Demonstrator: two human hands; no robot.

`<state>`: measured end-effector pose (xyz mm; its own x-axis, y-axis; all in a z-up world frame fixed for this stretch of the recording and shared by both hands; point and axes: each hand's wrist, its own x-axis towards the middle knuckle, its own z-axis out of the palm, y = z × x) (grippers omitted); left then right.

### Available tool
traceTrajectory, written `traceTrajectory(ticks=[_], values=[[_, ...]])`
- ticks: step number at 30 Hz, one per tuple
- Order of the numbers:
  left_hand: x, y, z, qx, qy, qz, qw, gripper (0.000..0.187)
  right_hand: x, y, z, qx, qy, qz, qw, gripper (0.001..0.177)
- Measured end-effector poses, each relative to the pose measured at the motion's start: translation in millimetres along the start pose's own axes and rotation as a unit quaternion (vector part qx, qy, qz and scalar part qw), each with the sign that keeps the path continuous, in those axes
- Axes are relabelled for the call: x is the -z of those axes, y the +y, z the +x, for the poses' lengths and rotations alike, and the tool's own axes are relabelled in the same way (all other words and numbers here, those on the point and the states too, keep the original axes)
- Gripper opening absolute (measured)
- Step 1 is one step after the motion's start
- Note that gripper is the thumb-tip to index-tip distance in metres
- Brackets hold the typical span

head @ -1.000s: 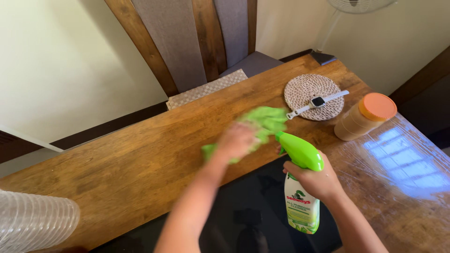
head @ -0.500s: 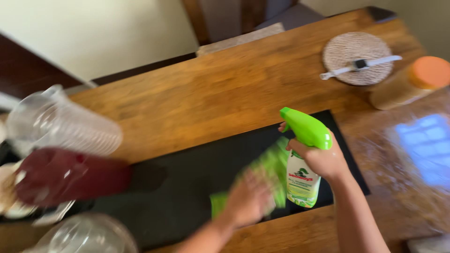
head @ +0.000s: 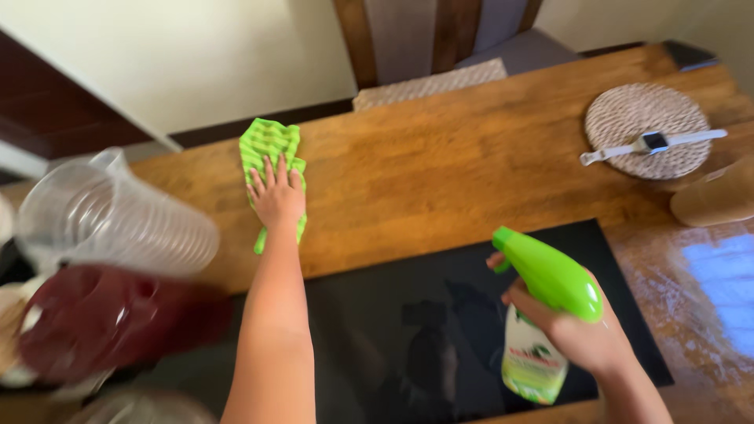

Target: The person clears a wooden table by moving a pitcher, a plastic jug, and a green cloth aside. They then spray a cleaning solution onto the table surface and wipe it with the cloth, repeatedly moving items like a tissue box, a smartwatch, and a jar to clean underneath them.

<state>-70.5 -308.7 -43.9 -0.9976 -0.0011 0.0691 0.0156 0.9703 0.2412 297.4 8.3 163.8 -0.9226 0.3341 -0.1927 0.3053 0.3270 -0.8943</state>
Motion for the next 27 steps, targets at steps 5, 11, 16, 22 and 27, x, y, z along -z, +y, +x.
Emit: traceTrajectory(ticks=[5,11,16,22,27], values=[[-21.4,64.4,49.3,-0.078,-0.025,-0.037,0.996,0.054,27.8,12.6,-7.0,-0.017,-0.017,0.002,1.0,0.048],[-30.2,107.8,-42.5,-0.425,0.037,-0.051,0.903,0.05,16.1,-3.7,0.9,-0.033,0.011,-0.006,0.999,0.046],[0.0,86.3,-112.4,-0.438,-0.03,-0.084,0.894,0.051,13.6,-17.1,-18.5,-0.03,-0.003,0.002,1.0,0.048],[20.0,118.8,-289.5,-0.474,-0.084,-0.062,0.874,0.051,30.1,-8.1,-89.8,0.008,0.024,0.065,0.998,0.05],[78.1,92.1,-546.3,-0.574,-0.154,-0.221,0.773,0.05,42.7,13.5,-184.6,-0.024,0.066,0.092,0.993,0.048]])
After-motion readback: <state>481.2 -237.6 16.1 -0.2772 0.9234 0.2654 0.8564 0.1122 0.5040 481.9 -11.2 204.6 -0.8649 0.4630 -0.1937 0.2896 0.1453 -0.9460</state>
